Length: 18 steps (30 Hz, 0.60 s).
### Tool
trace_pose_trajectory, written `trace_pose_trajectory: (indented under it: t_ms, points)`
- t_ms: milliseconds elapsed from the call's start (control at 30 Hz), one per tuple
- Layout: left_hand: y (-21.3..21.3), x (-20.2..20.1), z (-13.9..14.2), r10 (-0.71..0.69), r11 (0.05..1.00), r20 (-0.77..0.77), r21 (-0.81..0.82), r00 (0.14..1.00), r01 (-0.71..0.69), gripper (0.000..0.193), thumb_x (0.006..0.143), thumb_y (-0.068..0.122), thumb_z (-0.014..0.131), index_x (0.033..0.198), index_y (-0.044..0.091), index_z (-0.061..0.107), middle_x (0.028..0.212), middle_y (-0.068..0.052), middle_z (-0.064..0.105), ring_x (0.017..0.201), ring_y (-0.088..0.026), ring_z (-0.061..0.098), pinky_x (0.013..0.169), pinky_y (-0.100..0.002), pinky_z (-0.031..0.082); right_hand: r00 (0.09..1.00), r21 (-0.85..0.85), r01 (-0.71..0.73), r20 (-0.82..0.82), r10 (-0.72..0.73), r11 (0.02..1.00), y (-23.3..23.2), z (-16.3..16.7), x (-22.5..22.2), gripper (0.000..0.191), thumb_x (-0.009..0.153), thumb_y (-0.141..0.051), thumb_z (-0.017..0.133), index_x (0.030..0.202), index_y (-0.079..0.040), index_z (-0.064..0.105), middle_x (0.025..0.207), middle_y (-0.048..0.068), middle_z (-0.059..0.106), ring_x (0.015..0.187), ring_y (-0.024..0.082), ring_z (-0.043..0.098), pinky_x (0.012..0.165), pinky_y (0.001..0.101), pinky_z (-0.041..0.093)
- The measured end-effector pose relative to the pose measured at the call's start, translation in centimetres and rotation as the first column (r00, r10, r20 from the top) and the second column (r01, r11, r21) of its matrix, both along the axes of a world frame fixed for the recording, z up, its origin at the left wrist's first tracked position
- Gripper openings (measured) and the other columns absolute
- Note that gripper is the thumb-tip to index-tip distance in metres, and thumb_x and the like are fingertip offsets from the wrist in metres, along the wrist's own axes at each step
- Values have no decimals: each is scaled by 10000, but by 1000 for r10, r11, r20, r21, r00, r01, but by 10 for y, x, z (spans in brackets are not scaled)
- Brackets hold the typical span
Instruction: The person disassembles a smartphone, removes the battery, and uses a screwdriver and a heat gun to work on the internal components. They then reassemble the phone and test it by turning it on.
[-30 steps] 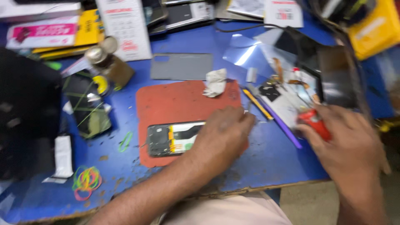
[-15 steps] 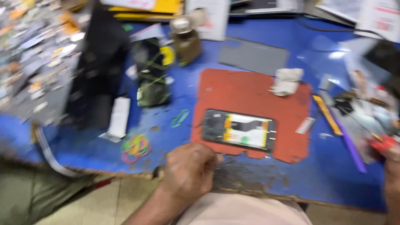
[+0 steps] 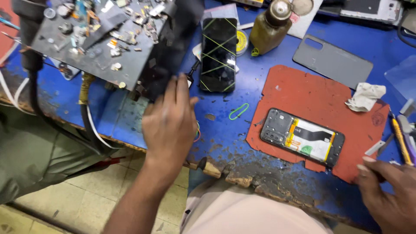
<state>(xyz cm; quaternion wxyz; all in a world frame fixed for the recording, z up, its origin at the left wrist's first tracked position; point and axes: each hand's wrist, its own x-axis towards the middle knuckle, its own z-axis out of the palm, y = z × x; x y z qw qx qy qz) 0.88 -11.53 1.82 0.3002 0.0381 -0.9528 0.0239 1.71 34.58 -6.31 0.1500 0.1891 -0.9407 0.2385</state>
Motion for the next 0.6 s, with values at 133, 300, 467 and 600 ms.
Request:
trace_pose_trajectory:
  t_ms: [133, 300, 467, 600]
  points:
    - [8, -26, 0, 215, 967, 300, -201, 929, -158, 543, 884, 227, 705, 1374, 21, 599, 981, -43, 683, 710, -179, 700, 537, -312, 553, 990, 148, -63, -118, 80, 987, -36, 44, 1, 156, 944, -73, 805, 1055, -21, 709, 845, 121, 699, 665, 232, 652, 617, 326, 474]
    - [21, -11, 27, 123, 991, 340, 12, 932, -135, 602, 955, 269, 723, 1450, -31, 559, 969, -105, 668, 661, -209, 677, 494, -340, 531, 975, 91, -92, -194, 108, 992, -56, 67, -4, 178, 985, -57, 800, 1107, 22, 696, 882, 135, 725, 733, 249, 693, 666, 321, 522]
    - [35, 33, 59, -339, 675, -142, 652, 930, 346, 525, 940, 218, 869, 1328, 39, 563, 1140, -100, 663, 845, -194, 645, 741, -299, 541, 986, -253, -163, -12, 166, 954, -84, 81, -4, 298, 956, -128, 837, 1174, 0, 678, 1036, 141, 739, 947, 233, 745, 846, 309, 577]
    - [77, 30, 40, -510, -312, -314, 935, 801, 168, 494, 772, 355, 887, 1077, 59, 635, 1036, -80, 661, 874, -160, 616, 783, -291, 524, 832, -651, -273, 210, 513, 708, -110, 87, -7, 546, 791, -194, 846, 1224, 42, 612, 1196, 194, 700, 1054, 264, 740, 913, 353, 625]
